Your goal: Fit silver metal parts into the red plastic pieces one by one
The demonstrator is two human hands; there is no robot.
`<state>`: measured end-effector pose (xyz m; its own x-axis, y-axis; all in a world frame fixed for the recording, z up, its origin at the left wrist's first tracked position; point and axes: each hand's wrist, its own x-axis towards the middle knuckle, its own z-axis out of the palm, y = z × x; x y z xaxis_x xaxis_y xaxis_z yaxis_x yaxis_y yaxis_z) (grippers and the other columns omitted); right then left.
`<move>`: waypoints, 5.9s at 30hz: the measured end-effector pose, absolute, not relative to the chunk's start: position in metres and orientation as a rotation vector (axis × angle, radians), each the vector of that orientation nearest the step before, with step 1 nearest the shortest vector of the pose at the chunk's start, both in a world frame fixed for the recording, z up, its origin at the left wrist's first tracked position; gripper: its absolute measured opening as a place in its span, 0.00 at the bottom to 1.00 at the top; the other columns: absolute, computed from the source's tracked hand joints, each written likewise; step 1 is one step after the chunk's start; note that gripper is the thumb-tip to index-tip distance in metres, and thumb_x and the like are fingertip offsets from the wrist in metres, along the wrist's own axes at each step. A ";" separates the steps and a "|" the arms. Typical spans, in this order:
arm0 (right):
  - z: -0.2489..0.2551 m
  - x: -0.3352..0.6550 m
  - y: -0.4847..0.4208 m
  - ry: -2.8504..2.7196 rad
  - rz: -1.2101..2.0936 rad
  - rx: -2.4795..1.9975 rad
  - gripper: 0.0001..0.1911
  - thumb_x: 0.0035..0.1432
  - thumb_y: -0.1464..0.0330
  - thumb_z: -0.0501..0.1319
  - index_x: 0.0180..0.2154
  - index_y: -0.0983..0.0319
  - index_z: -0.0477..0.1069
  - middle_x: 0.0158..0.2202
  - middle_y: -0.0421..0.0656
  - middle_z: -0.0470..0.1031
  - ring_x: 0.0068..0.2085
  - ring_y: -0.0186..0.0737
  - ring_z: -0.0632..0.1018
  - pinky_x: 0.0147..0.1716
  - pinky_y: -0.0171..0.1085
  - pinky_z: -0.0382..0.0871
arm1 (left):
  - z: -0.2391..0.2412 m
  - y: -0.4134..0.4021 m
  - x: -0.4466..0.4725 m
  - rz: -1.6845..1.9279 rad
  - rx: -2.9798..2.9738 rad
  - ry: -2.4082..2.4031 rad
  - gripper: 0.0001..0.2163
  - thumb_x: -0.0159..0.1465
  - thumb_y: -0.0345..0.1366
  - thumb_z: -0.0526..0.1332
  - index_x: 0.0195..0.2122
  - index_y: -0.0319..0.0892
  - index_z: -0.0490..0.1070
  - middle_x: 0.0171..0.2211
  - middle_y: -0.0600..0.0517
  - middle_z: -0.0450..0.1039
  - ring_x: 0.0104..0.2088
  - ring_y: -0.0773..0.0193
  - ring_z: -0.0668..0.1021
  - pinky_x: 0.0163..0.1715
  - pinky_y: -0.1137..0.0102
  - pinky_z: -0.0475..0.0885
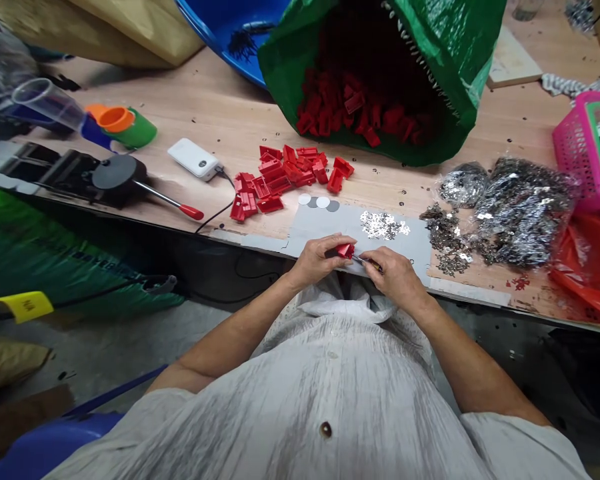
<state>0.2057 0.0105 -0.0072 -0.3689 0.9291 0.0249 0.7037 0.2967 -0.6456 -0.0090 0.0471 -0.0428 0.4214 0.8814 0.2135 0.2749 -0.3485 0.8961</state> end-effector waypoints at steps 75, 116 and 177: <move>-0.014 0.317 -0.027 -1.752 0.195 -1.964 0.09 0.63 0.65 0.57 0.41 0.60 0.72 0.40 0.48 0.77 0.42 0.47 0.76 0.41 0.42 0.67 | -0.060 -0.023 -0.012 0.539 2.058 1.040 0.08 0.64 0.32 0.61 0.42 0.45 0.78 0.51 0.45 0.76 0.53 0.55 0.78 0.56 0.58 0.74; -0.016 0.315 -0.014 -1.567 0.199 -2.090 0.14 0.56 0.53 0.60 0.40 0.51 0.74 0.37 0.46 0.80 0.36 0.50 0.79 0.33 0.45 0.67 | -0.014 0.081 -0.086 1.287 1.301 1.795 0.06 0.61 0.31 0.62 0.33 0.43 0.63 0.34 0.50 0.75 0.41 0.58 0.79 0.46 0.61 0.73; 0.009 0.202 0.006 -1.559 1.341 -1.322 0.15 0.56 0.55 0.65 0.33 0.59 0.67 0.31 0.38 0.69 0.32 0.35 0.69 0.32 0.36 0.64 | 0.004 -0.012 0.012 1.256 2.137 1.199 0.10 0.65 0.36 0.64 0.47 0.41 0.75 0.34 0.51 0.76 0.35 0.66 0.78 0.35 0.73 0.74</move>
